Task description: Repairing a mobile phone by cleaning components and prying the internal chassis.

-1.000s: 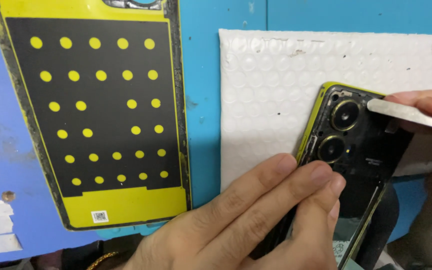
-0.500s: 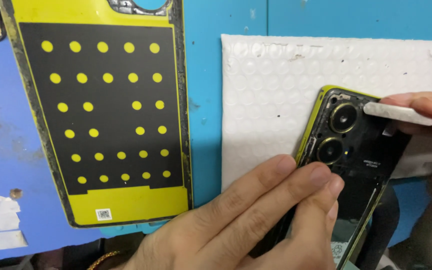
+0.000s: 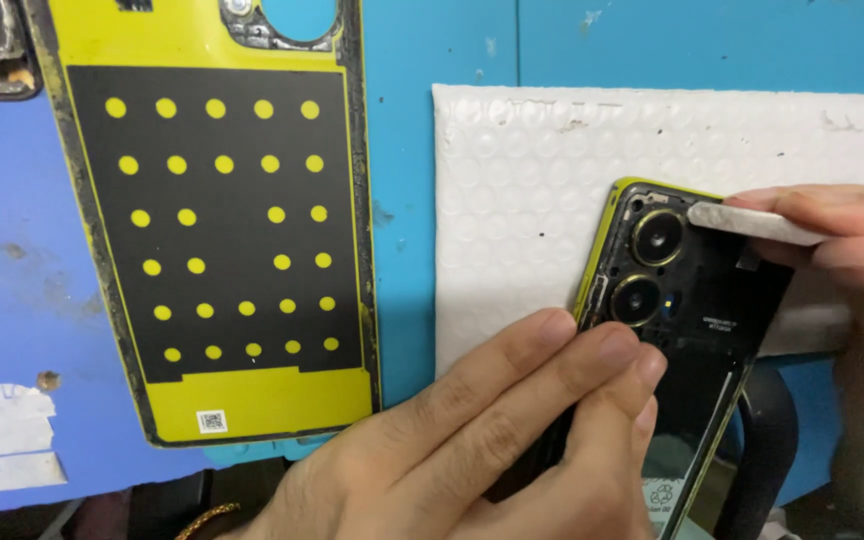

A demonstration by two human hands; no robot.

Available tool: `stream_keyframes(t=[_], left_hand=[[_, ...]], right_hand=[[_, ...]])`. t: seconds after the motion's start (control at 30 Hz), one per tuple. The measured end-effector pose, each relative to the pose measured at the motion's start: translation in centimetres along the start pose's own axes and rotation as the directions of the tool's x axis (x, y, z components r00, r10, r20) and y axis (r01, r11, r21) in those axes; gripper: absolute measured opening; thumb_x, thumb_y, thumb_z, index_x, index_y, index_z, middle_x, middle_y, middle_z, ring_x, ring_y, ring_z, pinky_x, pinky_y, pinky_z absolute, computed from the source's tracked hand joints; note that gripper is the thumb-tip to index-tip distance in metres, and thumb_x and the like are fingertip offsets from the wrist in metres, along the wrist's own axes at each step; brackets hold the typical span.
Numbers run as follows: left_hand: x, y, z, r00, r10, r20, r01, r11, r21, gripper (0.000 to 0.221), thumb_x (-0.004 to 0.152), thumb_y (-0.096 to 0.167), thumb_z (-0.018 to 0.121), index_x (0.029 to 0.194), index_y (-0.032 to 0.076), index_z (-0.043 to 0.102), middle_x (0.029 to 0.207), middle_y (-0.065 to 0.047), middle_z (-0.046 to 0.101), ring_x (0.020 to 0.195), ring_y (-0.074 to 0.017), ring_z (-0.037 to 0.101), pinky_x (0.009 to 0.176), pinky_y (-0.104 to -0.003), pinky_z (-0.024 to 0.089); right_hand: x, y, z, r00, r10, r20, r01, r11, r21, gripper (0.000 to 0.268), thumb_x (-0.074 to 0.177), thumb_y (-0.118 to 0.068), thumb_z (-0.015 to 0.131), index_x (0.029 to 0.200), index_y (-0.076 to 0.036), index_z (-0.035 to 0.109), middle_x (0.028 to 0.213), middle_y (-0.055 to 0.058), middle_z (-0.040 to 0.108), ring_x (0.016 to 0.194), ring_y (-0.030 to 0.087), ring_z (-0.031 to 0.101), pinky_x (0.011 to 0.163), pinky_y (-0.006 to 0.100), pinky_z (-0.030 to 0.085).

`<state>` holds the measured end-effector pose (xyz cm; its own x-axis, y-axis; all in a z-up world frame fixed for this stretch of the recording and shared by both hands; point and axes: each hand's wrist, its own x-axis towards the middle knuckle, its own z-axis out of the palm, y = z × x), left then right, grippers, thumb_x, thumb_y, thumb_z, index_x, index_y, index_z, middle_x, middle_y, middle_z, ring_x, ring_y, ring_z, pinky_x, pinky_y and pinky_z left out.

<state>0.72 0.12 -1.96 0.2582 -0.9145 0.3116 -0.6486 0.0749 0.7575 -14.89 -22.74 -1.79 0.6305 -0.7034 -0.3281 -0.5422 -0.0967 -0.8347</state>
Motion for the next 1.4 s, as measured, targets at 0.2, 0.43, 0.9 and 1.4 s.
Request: stream_keyframes(t=[0.2,0.43,0.9,1.4], left_hand=[[0.3,0.3,-0.5,1.000,0.002,-0.016,-0.002,1.000,-0.012,0.016,0.112,-0.001,0.076,0.127,-0.004,0.074,0.147,-0.017,0.074,0.145,-0.0246,0.062,0.126,-0.044,0.052],[0.2,0.3,-0.5,1.000,-0.016,-0.002,0.016,1.000,-0.026,0.025,0.107,-0.007,0.076,0.132,-0.006,0.073,0.150,-0.019,0.069,0.144,-0.0269,0.062,0.125,-0.043,0.053],[1.0,1.1,-0.3,0.998,0.047,-0.052,-0.041,0.993,0.108,0.014,0.113,-0.004,0.082,0.125,0.001,0.081,0.131,-0.002,0.079,0.139,-0.0227,0.071,0.124,-0.038,0.058],[1.5,1.1,-0.3,1.000,0.030,0.001,-0.030,0.998,0.056,0.017,0.109,-0.006,0.079,0.126,-0.003,0.079,0.137,-0.007,0.078,0.140,-0.0254,0.069,0.123,-0.041,0.057]], right_hand=[[0.7,-0.4,-0.7,0.999,-0.016,0.046,0.021,0.994,-0.103,0.016,0.120,-0.011,0.035,0.130,-0.006,0.046,0.146,0.013,0.059,0.139,0.023,0.066,0.130,0.039,0.061],[0.3,-1.4,0.2,1.000,0.015,0.010,-0.014,1.000,-0.020,0.022,0.121,-0.032,0.039,0.125,-0.013,0.049,0.139,0.007,0.063,0.130,0.017,0.072,0.121,0.034,0.070],[1.0,-1.2,-0.8,0.997,0.050,0.066,-0.051,0.999,0.008,0.031,0.118,-0.023,0.037,0.131,-0.002,0.055,0.139,0.015,0.069,0.121,0.025,0.074,0.111,0.037,0.068],[1.1,2.6,-3.3,0.928,-0.315,0.201,0.344,0.929,-0.135,0.025,0.123,-0.011,0.040,0.146,-0.017,0.033,0.149,0.024,0.058,0.141,0.039,0.071,0.126,0.053,0.072]])
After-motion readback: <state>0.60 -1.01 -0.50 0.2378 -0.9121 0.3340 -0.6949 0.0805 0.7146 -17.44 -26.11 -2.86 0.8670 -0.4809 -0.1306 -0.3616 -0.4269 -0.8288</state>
